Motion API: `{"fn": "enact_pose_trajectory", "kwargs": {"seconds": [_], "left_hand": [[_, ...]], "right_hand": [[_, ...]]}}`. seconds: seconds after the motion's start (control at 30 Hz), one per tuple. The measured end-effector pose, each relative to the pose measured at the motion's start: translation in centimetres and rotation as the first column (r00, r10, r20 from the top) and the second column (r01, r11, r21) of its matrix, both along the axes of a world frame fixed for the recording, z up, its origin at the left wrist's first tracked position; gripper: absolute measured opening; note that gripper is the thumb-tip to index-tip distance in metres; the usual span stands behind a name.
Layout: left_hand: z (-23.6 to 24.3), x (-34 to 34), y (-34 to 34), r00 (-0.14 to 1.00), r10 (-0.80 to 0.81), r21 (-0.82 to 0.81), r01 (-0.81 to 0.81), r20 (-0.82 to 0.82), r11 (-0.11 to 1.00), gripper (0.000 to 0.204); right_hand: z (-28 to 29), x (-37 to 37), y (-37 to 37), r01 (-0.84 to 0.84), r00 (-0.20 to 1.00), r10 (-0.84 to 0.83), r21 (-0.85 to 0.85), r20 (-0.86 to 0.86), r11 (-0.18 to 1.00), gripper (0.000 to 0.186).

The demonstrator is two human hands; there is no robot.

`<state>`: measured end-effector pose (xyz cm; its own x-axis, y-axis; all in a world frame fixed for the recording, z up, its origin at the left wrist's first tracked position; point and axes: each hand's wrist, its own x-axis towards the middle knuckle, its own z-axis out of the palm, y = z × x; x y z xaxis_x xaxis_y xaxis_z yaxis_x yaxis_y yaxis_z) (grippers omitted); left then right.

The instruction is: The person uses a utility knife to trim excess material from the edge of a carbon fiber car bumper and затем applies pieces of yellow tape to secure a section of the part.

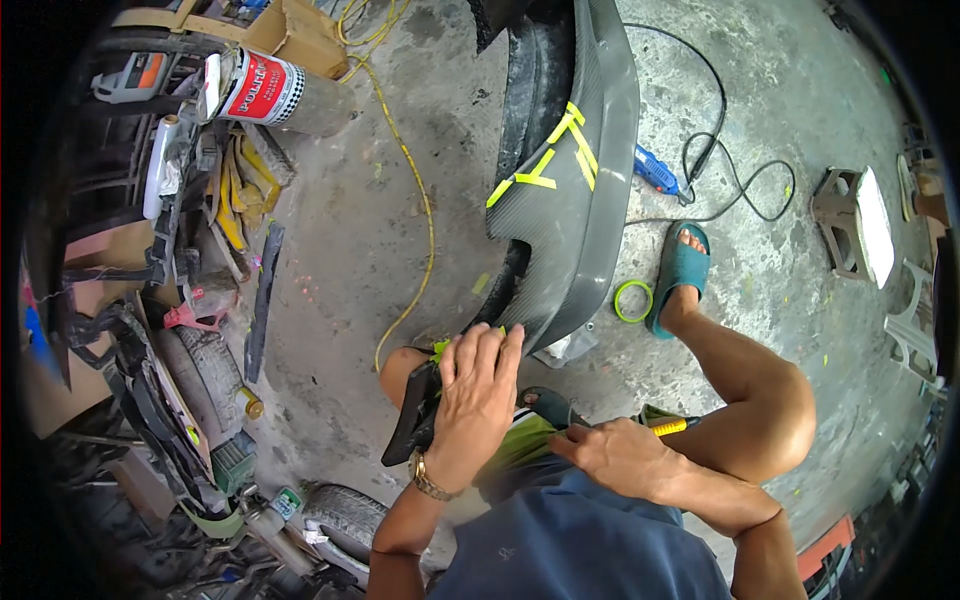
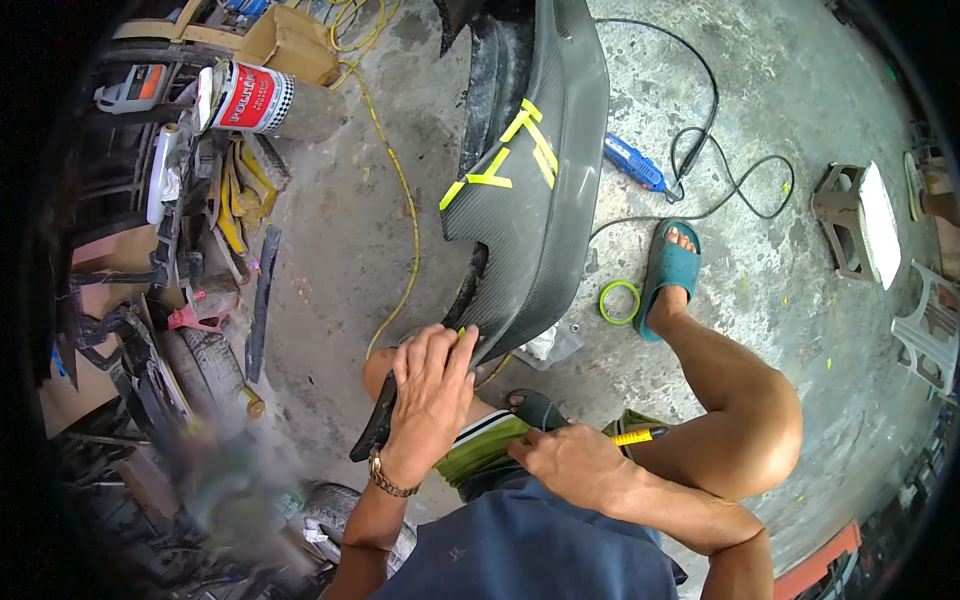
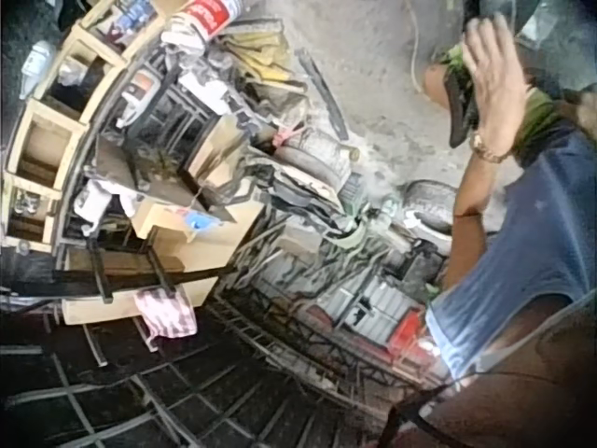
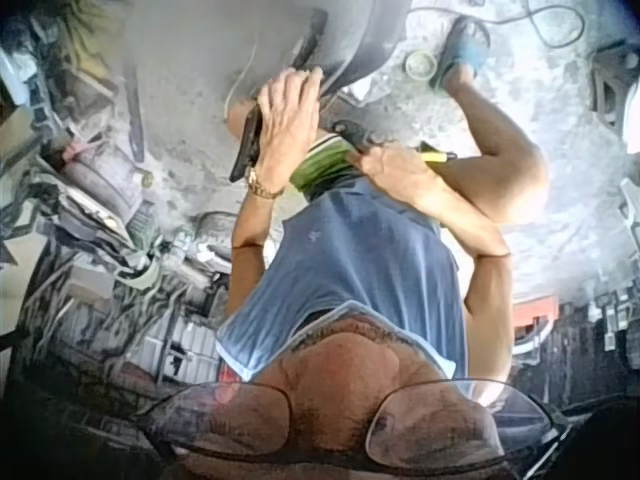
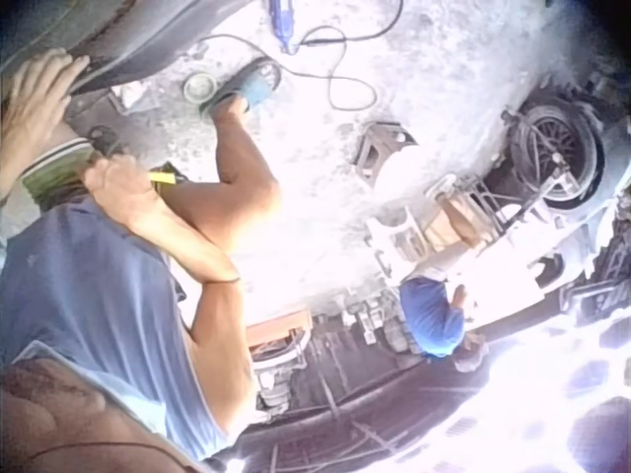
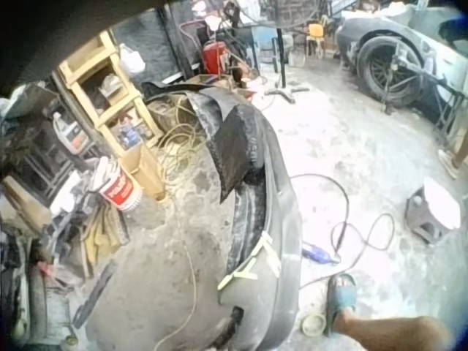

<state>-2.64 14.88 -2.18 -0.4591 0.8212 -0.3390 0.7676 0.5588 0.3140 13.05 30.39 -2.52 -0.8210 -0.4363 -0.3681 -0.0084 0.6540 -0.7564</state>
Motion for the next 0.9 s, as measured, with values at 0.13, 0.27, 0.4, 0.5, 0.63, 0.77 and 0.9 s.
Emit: {"fn": "enact_pose_trajectory", "kwargs": {"seconds": [0.13,0.27,0.4,0.5,0.63,0.77,0.9], "left_hand": [[-0.8,-0.2,-0.2,0.999,0.028,-0.024,-0.029,-0.025,0.999,0.05],[-0.5,-0.7,-0.1,0.993,-0.114,-0.024,0.114,0.012,0.993,0.05],[-0.9,-0.4,0.9,0.996,-0.079,-0.061,0.076,-0.042,0.995,0.045],[-1.7,-0.4,2.1,0.993,-0.064,-0.037,0.061,-0.096,0.997,0.036],[-2.6,-0.5,4.3,0.984,0.023,0.017,-0.02,-0.175,1.0,0.033],[-4.2,-0.6,6.4,0.975,0.147,-0.009,-0.151,-0.169,0.989,0.03],[-4.8,-2.3,7.6,0.892,0.323,0.214,-0.264,-0.316,0.94,0.029]], "right_hand": [[0.6,-0.2,0.1,0.002,1.0,-0.002,0.017,0.011,1.0,0.027],[0.4,0.1,0.2,0.017,1.0,-0.017,0.008,-0.004,1.0,0.026],[0.1,0.4,0.0,0.018,1.0,-0.018,-0.01,-0.017,1.0,0.026],[-0.1,0.5,-0.3,-0.021,0.997,0.024,-0.041,0.067,0.999,0.03],[-0.4,0.8,-0.5,-0.001,1.0,0.003,-0.036,0.031,0.999,0.027],[-0.4,1.0,-0.4,0.032,0.998,-0.034,-0.027,-0.047,0.999,0.025],[0.0,0.4,0.0,0.011,1.0,-0.011,-0.023,0.009,1.0,0.025]]}}
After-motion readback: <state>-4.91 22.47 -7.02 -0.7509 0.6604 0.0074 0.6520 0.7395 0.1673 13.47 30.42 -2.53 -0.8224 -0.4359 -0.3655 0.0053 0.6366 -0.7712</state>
